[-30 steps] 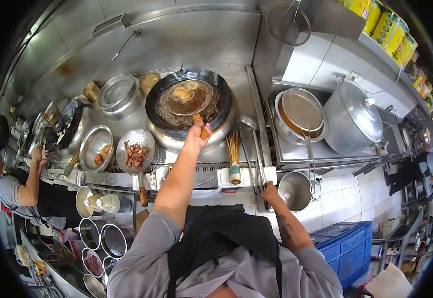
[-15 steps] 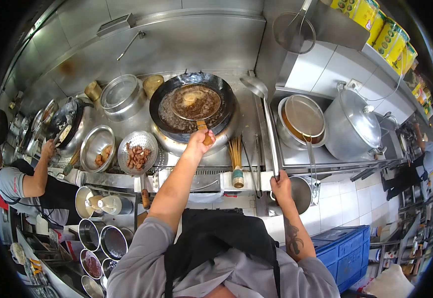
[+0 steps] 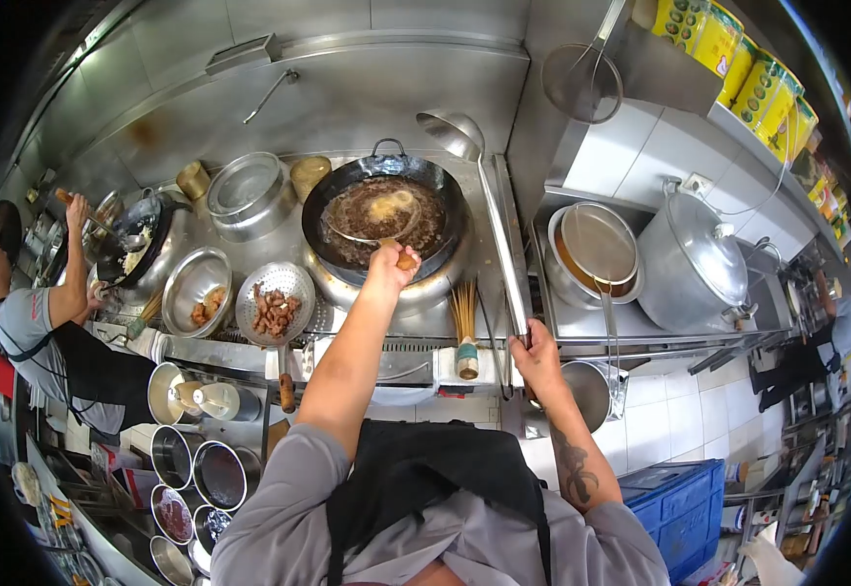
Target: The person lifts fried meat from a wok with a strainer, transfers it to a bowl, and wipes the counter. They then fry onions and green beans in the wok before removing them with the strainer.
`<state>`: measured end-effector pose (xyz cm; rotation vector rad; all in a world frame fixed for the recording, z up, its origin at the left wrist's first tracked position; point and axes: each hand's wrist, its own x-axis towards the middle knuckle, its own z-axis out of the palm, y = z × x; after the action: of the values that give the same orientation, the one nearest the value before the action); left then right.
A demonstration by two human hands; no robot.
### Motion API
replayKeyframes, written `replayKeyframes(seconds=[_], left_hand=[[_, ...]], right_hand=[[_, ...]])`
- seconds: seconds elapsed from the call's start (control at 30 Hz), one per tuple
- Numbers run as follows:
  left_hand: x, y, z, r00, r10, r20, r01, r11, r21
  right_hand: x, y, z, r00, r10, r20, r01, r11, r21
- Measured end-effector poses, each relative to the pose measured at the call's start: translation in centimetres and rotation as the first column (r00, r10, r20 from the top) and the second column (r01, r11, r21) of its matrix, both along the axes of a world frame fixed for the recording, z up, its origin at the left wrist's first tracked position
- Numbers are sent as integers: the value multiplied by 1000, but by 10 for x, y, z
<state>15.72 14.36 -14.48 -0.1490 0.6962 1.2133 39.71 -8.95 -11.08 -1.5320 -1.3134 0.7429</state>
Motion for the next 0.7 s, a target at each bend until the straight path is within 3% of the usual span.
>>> replayKeyframes(seconds=[0.07, 0.13, 0.27, 0.4, 0.53, 0.6, 0.63, 0.7], left_hand=[[1, 8, 3, 999, 30, -45, -30, 1000, -7], [2, 11, 5, 983, -39, -181, 53, 996, 76], [1, 21, -3, 981, -69, -181, 85, 993, 83], [-1, 21, -11, 992, -122, 20, 121, 991, 56], [-1, 4, -12, 991, -81, -106, 92, 991, 102], [-5, 6, -18, 993, -118, -24, 120, 988, 97], [-7, 6, -23, 986, -158, 56, 153, 984, 86], [-9, -11, -13, 989, -148, 23, 145, 984, 104]], right_hand=[[-4, -4, 8, 1000, 9, 12, -8, 998, -59], [5, -2, -8, 1000, 19, 25, -19, 1000, 21], [17, -5, -16, 996, -4, 90, 0, 999, 51], [28, -13, -16, 994, -51, 95, 50, 999, 6], [23, -14, 0, 990, -44, 137, 41, 999, 25], [20, -10, 5, 1000, -24, -15, 24, 999, -30], [22, -4, -3, 999, -20, 51, 20, 1000, 10], [20, 4, 1, 996, 17, 83, -22, 999, 49]])
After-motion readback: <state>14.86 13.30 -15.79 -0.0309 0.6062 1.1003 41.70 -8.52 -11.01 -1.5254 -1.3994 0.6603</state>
